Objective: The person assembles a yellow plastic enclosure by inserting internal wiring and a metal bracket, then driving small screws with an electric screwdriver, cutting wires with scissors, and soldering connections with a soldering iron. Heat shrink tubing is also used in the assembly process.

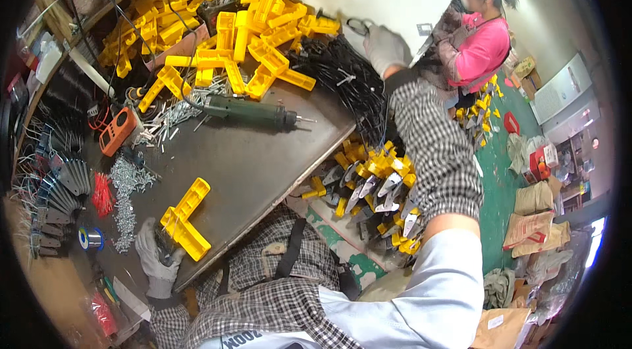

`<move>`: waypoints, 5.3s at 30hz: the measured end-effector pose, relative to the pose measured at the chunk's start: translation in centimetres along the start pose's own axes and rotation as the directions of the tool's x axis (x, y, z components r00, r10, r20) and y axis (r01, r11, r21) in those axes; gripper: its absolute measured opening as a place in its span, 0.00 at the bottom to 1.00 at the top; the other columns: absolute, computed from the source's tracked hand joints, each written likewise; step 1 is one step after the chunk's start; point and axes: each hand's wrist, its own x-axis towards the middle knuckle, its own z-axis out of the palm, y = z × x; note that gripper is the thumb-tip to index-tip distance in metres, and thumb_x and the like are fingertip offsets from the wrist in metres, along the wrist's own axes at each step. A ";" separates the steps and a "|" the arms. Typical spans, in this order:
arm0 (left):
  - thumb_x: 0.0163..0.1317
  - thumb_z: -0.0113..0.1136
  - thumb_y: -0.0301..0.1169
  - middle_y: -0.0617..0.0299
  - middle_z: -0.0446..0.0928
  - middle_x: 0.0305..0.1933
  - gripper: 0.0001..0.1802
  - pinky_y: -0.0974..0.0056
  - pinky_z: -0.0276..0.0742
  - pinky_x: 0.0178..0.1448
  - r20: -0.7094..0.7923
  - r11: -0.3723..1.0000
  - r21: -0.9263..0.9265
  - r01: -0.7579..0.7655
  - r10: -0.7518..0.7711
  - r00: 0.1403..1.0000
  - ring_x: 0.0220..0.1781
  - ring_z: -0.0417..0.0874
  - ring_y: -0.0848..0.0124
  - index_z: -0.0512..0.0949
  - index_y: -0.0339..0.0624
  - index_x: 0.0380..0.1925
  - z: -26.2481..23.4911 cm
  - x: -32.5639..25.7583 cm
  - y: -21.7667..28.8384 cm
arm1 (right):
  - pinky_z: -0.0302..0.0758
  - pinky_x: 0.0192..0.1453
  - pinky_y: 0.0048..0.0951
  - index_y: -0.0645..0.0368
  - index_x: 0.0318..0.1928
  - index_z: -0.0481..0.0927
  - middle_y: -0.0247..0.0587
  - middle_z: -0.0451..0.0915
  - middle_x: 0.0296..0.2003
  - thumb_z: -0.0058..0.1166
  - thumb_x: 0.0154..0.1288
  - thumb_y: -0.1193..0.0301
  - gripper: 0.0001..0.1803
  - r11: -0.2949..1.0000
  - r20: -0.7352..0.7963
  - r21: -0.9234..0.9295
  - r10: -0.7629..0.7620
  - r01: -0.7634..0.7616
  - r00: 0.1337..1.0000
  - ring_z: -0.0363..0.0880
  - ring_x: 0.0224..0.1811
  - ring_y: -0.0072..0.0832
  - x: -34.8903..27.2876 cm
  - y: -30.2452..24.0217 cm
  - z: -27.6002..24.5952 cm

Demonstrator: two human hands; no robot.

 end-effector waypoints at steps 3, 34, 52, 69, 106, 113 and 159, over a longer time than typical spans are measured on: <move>0.58 0.63 0.48 0.44 0.64 0.65 0.43 0.49 0.63 0.68 -0.210 0.942 -0.333 -0.030 -0.043 0.977 0.67 0.65 0.50 0.60 0.33 0.66 -1.6 1.0 1.2 | 0.76 0.29 0.29 0.60 0.43 0.79 0.38 0.79 0.25 0.47 0.68 0.62 0.15 0.680 0.172 0.717 0.041 -0.154 0.984 0.78 0.22 0.29 2.7 1.6 -2.9; 0.55 0.55 0.31 0.54 0.82 0.40 0.10 0.56 0.79 0.45 0.132 0.947 0.274 -0.166 0.134 0.982 0.44 0.83 0.57 0.82 0.45 0.35 4.6 24.7 -0.6 | 0.72 0.33 0.34 0.63 0.36 0.82 0.44 0.75 0.24 0.62 0.58 0.73 0.07 0.262 0.178 0.965 -0.640 -0.006 0.748 0.76 0.27 0.37 -19.1 -28.0 -13.0; 0.63 0.57 0.19 0.59 0.79 0.40 0.09 0.69 0.78 0.50 0.356 -0.231 -0.932 0.281 -0.423 0.834 0.40 0.82 0.72 0.76 0.34 0.44 -3.3 5.0 2.0 | 0.75 0.29 0.38 0.57 0.34 0.77 0.47 0.79 0.23 0.60 0.58 0.73 0.05 0.300 0.098 0.943 -0.660 0.142 0.745 0.80 0.26 0.45 -21.6 -30.7 -14.1; 0.64 0.56 0.22 0.58 0.79 0.42 0.09 0.68 0.78 0.53 0.377 -0.369 -0.894 0.254 -0.315 0.871 0.43 0.81 0.72 0.74 0.35 0.44 -3.5 4.3 1.8 | 0.74 0.29 0.41 0.55 0.31 0.75 0.42 0.77 0.23 0.58 0.57 0.70 0.06 0.277 -0.008 0.901 -0.758 0.333 0.652 0.78 0.26 0.44 -21.7 -30.5 -13.8; 0.66 0.54 0.28 0.63 0.72 0.37 0.08 0.72 0.71 0.45 0.125 0.714 -0.680 0.167 -0.111 0.986 0.38 0.73 0.74 0.73 0.39 0.43 -0.7 16.3 -4.6 | 0.69 0.27 0.25 0.66 0.33 0.79 0.37 0.74 0.18 0.58 0.61 0.72 0.08 0.193 0.379 0.926 -0.469 -0.325 0.798 0.70 0.22 0.17 -17.7 -30.9 -13.0; 0.67 0.53 0.27 0.59 0.78 0.44 0.12 0.70 0.77 0.45 0.220 -0.038 -0.973 0.228 -0.454 0.863 0.43 0.79 0.75 0.75 0.37 0.49 -3.6 6.6 0.0 | 0.72 0.28 0.28 0.63 0.35 0.79 0.44 0.77 0.26 0.61 0.56 0.75 0.07 0.223 0.143 0.974 -0.488 -0.036 0.861 0.77 0.23 0.33 -19.2 -31.6 -14.6; 0.56 0.65 0.20 0.61 0.78 0.39 0.28 0.73 0.78 0.43 0.171 0.416 -0.857 0.304 -0.327 0.929 0.37 0.80 0.77 0.69 0.36 0.58 -4.2 5.0 3.8 | 0.77 0.32 0.38 0.55 0.41 0.77 0.41 0.79 0.27 0.52 0.60 0.71 0.08 0.280 -0.041 0.738 -0.889 0.614 0.455 0.80 0.28 0.41 -20.8 -31.1 -14.1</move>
